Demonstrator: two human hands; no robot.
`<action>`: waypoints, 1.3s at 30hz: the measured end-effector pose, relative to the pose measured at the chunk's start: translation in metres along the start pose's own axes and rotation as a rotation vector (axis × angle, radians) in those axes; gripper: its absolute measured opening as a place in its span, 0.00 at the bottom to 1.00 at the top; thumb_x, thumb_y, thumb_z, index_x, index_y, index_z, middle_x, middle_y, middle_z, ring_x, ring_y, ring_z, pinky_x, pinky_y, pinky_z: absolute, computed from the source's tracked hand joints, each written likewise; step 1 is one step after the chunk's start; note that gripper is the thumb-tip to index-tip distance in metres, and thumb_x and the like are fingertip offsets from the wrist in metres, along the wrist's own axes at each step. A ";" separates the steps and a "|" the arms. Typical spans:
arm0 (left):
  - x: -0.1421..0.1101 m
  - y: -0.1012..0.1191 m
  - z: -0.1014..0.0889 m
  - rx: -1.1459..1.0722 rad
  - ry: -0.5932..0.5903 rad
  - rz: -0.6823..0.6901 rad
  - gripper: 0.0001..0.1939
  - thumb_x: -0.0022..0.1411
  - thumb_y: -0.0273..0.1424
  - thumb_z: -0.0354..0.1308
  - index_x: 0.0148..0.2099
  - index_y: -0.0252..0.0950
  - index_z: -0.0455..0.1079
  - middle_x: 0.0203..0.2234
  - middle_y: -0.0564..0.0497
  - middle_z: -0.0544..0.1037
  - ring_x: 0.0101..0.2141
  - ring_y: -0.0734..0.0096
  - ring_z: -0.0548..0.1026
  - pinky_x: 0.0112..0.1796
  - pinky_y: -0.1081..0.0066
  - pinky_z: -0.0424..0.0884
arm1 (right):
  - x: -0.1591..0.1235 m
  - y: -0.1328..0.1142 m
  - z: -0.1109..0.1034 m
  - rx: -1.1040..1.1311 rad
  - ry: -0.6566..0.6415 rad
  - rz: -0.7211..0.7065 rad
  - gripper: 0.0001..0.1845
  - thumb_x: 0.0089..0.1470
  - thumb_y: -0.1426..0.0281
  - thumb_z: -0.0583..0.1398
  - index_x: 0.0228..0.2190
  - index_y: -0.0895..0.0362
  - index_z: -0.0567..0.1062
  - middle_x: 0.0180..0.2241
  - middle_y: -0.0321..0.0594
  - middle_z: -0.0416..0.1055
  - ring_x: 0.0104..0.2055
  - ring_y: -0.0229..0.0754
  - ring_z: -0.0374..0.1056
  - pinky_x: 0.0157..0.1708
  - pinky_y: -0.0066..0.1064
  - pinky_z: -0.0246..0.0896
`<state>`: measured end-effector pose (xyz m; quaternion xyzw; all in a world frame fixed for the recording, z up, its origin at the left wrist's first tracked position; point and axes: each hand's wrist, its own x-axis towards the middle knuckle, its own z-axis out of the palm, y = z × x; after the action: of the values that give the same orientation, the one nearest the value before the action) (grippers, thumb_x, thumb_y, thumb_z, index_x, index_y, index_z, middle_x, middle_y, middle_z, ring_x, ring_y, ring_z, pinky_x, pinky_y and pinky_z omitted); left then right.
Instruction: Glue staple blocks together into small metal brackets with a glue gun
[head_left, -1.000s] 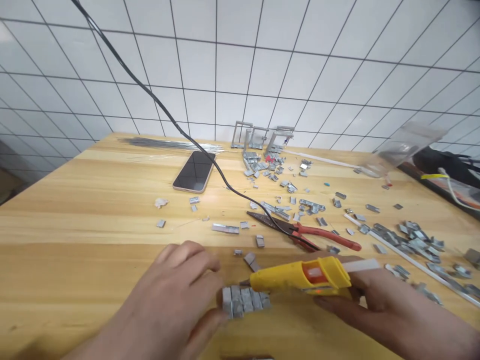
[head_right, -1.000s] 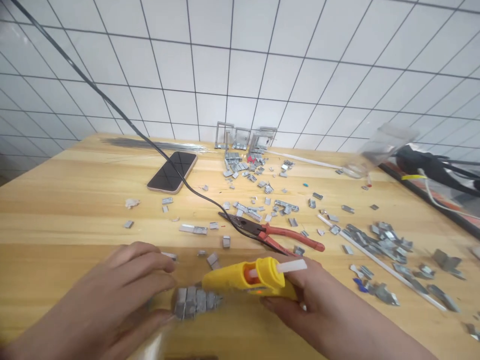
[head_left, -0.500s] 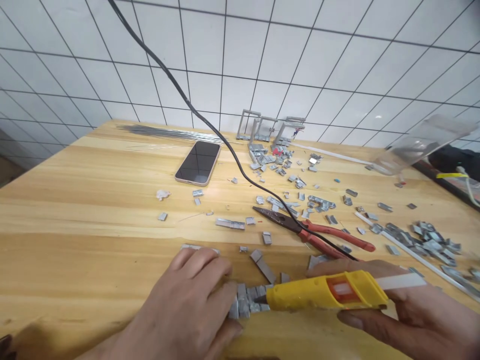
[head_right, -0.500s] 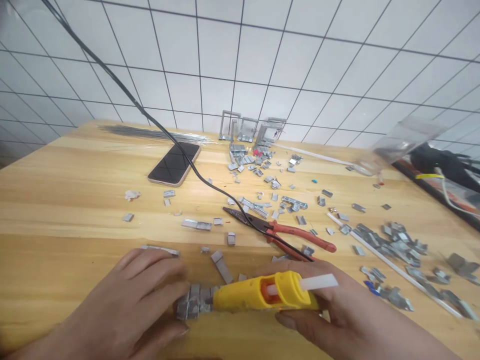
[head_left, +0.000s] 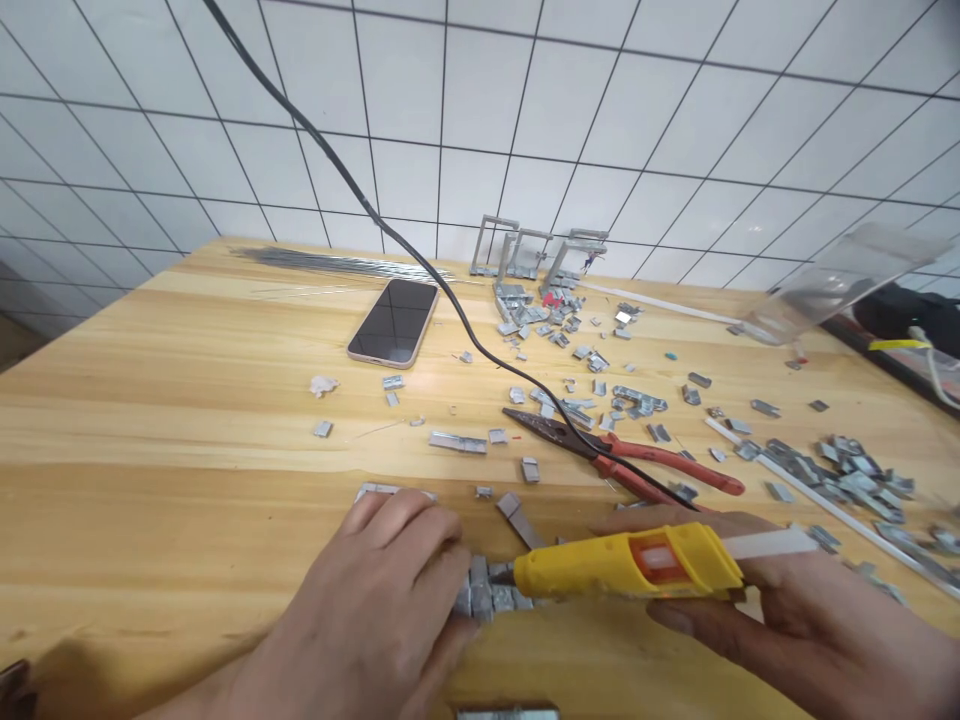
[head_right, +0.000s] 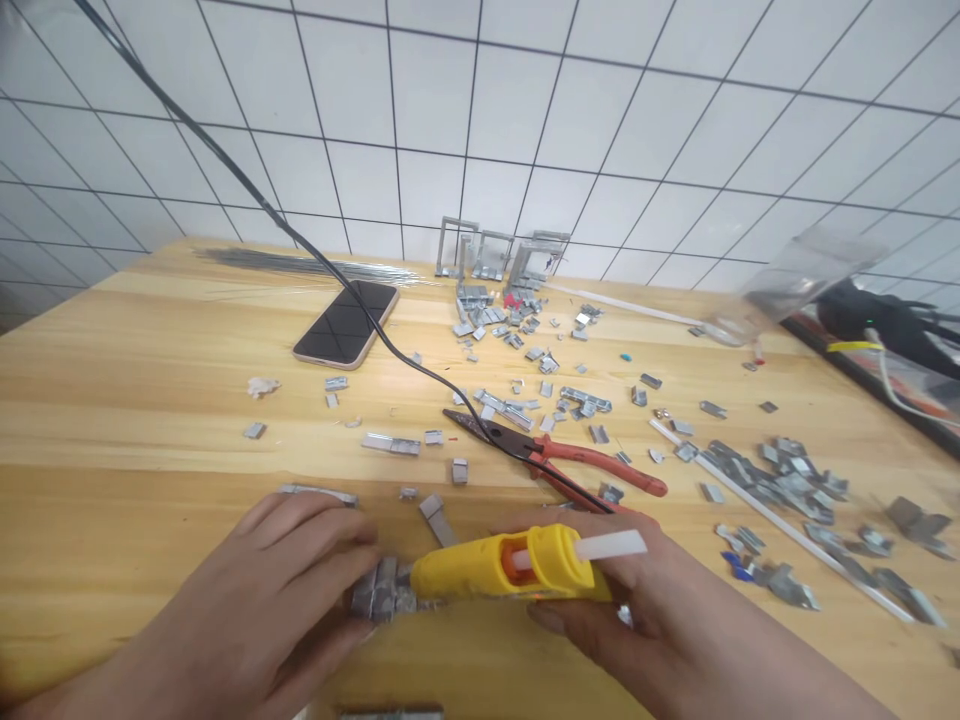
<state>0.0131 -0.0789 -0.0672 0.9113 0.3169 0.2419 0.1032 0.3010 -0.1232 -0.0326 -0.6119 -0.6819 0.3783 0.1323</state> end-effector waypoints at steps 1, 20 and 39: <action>0.000 0.000 0.000 -0.003 -0.008 -0.001 0.07 0.62 0.29 0.50 0.35 0.37 0.69 0.32 0.49 0.74 0.36 0.60 0.67 0.39 0.60 0.63 | -0.001 0.000 0.000 0.006 0.011 0.011 0.23 0.53 0.56 0.59 0.49 0.49 0.75 0.49 0.45 0.75 0.45 0.57 0.72 0.46 0.42 0.70; 0.006 0.006 -0.007 -0.056 -0.116 -0.069 0.05 0.61 0.28 0.54 0.37 0.36 0.71 0.36 0.49 0.75 0.39 0.59 0.68 0.41 0.58 0.64 | -0.001 -0.008 -0.001 -0.050 0.067 0.017 0.20 0.54 0.54 0.58 0.45 0.49 0.77 0.46 0.44 0.76 0.44 0.57 0.72 0.45 0.40 0.69; 0.005 0.004 -0.006 -0.090 -0.106 -0.059 0.07 0.62 0.26 0.52 0.37 0.34 0.72 0.35 0.48 0.75 0.38 0.58 0.67 0.39 0.56 0.64 | -0.002 0.012 -0.002 -0.207 0.098 -0.195 0.22 0.55 0.56 0.58 0.52 0.42 0.72 0.48 0.37 0.76 0.44 0.51 0.75 0.41 0.34 0.74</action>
<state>0.0157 -0.0791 -0.0591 0.9075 0.3266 0.2040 0.1678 0.3121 -0.1249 -0.0385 -0.5708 -0.7662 0.2610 0.1377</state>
